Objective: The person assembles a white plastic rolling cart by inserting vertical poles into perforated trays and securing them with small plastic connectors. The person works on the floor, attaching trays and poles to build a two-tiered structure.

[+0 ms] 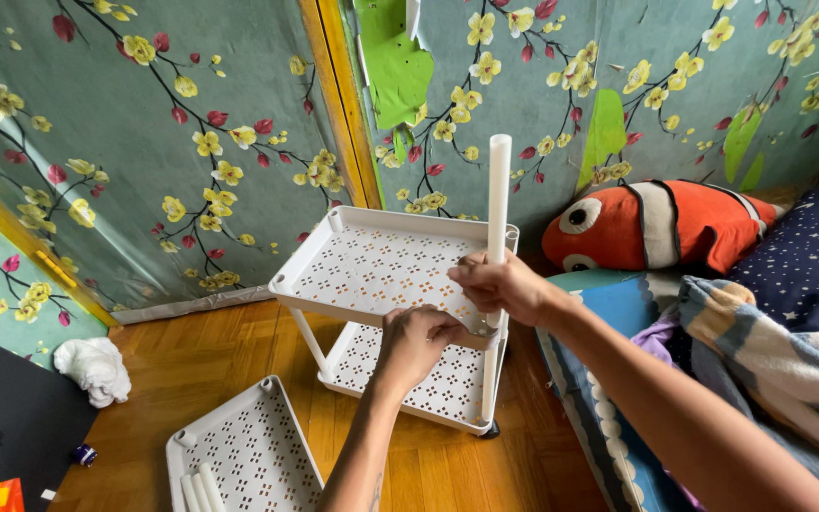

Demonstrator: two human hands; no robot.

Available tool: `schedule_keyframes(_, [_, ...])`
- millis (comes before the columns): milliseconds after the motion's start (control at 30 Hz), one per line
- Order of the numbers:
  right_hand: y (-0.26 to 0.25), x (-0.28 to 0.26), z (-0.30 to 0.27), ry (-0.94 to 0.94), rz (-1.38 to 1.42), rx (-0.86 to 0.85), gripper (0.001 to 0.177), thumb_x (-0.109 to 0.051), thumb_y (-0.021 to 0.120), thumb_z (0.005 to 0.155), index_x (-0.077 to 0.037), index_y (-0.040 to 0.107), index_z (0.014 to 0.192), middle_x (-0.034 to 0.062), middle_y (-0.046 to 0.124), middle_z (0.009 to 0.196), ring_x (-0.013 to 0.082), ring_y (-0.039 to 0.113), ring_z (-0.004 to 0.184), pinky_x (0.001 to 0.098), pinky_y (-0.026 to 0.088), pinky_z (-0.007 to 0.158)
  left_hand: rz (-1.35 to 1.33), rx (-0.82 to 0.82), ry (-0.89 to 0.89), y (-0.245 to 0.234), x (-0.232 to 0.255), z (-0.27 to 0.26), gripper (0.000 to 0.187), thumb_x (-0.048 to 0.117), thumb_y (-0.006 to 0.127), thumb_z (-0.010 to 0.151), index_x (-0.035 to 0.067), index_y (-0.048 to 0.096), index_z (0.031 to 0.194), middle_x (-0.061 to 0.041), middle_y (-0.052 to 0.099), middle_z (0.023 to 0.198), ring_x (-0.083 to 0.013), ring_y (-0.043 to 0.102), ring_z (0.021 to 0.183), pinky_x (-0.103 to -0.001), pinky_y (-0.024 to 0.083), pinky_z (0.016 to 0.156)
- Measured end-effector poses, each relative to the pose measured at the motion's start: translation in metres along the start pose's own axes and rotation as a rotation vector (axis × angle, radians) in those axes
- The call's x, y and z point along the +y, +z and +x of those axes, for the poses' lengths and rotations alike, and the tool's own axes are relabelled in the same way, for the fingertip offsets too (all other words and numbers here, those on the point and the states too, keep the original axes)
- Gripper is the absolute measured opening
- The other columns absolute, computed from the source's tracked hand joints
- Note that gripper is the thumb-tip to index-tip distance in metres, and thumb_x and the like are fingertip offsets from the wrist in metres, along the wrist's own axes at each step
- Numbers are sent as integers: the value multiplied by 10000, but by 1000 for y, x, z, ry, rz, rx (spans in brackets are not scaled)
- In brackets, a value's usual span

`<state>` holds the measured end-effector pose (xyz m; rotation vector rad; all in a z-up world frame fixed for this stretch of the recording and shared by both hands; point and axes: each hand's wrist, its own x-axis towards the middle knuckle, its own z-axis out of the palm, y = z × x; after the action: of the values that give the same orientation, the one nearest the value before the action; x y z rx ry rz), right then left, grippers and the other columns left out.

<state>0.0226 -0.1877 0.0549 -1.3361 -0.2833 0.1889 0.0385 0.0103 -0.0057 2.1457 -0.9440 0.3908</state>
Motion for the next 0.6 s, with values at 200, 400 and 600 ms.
schedule_keyframes(200, [15,2,3,-226,-46,249,431,-135,652,959,-120,428,591,-58,341,494,70,253,421,299,174,403,-24,46,76,0,-2,-1,63,214,773,832,157,798,845,-22,744,793,-240,714,761,-429,480,783])
schedule_keyframes(400, [40,16,5,-405,-178,711,409,-177,634,984,-119,491,605,-61,406,515,55,333,434,273,241,410,3,51,48,3,-2,-3,73,234,776,836,166,802,829,-14,747,769,-227,711,732,-427,472,776])
schedule_keyframes(600, [-2,9,-4,-96,86,28,418,-147,660,981,-130,463,613,-74,360,496,53,285,414,269,208,409,-16,41,51,3,-2,-2,89,238,780,837,156,810,848,-30,764,811,-235,719,762,-440,462,809])
